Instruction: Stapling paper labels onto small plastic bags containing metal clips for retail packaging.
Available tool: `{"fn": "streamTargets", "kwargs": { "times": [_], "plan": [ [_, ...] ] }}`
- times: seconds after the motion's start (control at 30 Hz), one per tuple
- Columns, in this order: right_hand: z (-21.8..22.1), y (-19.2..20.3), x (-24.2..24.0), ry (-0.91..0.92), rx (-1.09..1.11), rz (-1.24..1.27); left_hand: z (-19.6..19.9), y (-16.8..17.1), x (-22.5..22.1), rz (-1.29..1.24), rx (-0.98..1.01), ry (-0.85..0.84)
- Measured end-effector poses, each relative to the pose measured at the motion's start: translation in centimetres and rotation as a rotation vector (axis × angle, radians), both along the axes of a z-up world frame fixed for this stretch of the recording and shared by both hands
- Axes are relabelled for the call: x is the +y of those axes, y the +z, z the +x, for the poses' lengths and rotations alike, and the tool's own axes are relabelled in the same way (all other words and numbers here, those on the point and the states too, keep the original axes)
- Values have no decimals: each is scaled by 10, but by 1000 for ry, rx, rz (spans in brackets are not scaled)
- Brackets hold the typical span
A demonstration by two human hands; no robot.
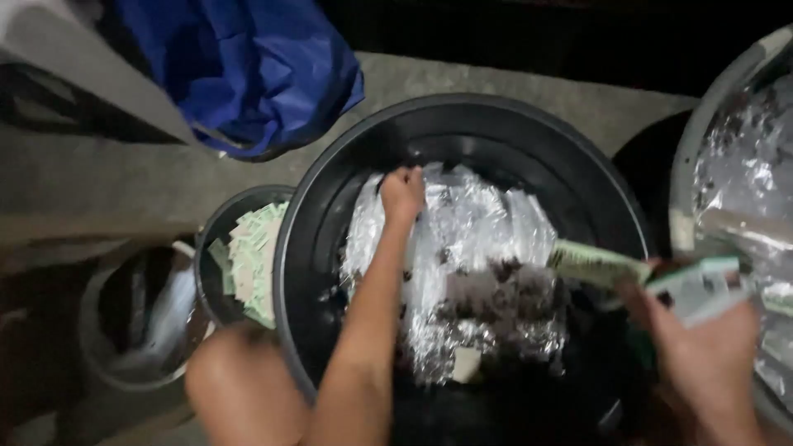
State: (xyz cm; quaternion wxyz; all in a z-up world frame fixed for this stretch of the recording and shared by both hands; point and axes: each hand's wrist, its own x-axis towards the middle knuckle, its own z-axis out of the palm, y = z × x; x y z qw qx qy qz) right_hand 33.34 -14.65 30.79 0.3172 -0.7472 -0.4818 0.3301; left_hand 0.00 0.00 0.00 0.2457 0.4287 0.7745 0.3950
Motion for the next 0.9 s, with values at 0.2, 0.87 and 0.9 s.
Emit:
{"fn": "streamTargets", "kwargs": {
  "times": [0.2,0.87,0.9],
  "plan": [
    [-17,15,-11,-155,271,65,43,8,-3,-557,265,22],
    [-51,-44,-2,73,178,263,23,278,-68,65,138,-432],
    [-58,-44,-2,72,179,278,24,300,-80,79,144,-433]
  ]
}}
